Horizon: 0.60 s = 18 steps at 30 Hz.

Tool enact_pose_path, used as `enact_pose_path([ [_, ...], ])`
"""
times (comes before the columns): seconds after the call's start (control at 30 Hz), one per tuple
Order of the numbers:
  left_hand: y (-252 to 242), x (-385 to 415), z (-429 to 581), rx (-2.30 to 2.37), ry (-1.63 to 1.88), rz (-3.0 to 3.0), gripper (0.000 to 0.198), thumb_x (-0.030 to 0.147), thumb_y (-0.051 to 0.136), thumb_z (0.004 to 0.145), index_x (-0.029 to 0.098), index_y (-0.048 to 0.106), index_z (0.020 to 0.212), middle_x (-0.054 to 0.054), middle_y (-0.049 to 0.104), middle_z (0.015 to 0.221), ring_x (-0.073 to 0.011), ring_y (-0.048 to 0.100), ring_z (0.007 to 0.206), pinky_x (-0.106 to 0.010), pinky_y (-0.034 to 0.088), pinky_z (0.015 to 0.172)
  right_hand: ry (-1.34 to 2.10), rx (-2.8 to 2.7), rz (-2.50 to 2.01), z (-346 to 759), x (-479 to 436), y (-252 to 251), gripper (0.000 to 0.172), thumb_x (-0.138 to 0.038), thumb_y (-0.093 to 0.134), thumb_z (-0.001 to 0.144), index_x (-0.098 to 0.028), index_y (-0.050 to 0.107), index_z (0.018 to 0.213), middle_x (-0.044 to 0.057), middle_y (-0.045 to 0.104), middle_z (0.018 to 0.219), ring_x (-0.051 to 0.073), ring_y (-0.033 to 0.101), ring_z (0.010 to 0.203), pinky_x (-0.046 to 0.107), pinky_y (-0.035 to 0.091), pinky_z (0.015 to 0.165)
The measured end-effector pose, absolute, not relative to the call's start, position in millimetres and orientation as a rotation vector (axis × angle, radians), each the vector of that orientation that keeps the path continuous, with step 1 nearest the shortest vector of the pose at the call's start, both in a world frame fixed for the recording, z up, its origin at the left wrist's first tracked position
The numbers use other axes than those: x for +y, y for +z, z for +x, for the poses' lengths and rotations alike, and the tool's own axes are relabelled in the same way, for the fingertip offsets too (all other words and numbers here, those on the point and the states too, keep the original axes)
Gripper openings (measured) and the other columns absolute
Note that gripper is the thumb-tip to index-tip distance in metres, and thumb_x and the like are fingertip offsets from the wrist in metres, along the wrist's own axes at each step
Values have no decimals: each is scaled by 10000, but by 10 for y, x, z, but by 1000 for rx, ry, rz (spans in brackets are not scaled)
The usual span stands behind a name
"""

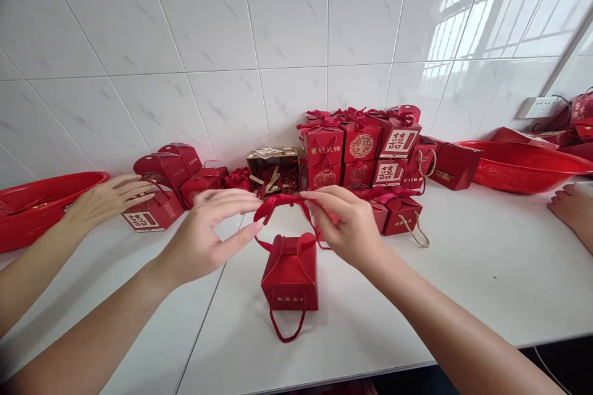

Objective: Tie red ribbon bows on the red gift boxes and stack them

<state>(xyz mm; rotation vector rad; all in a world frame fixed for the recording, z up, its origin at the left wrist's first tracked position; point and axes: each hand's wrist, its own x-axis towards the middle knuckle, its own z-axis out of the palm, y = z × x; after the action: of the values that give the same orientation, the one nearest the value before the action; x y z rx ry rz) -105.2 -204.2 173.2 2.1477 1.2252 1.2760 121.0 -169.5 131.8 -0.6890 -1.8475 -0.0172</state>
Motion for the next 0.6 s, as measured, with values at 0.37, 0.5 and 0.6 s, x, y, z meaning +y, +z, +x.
enact_pose_path([
  [0.37,886,-2336,-2540,1952,757,1871,179,375,851,494,304,692,540,-56,715,695,-463,465,1226,-543,120,1076,357,-2037,-1796,2254,-1928,362,243,-327,496,811,-223,475,592,-1,531,534,168,478,497,276,320,484],
  [0.5,873,-2283,-2238,1878,306,2054,230,467,567,798,288,696,732,-33,725,910,-369,411,1316,-544,148,1089,436,-1908,-1655,2123,-1903,344,327,-478,475,870,-250,566,1086,71,659,929,228,619,754,320,460,623],
  [0.6,937,-2099,-1757,1774,453,2062,278,440,419,883,256,626,906,-33,660,1044,-289,538,1151,-424,383,964,525,-1875,-1477,1835,-1847,483,333,-522,386,916,-237,556,950,75,643,913,233,610,838,306,463,622],
])
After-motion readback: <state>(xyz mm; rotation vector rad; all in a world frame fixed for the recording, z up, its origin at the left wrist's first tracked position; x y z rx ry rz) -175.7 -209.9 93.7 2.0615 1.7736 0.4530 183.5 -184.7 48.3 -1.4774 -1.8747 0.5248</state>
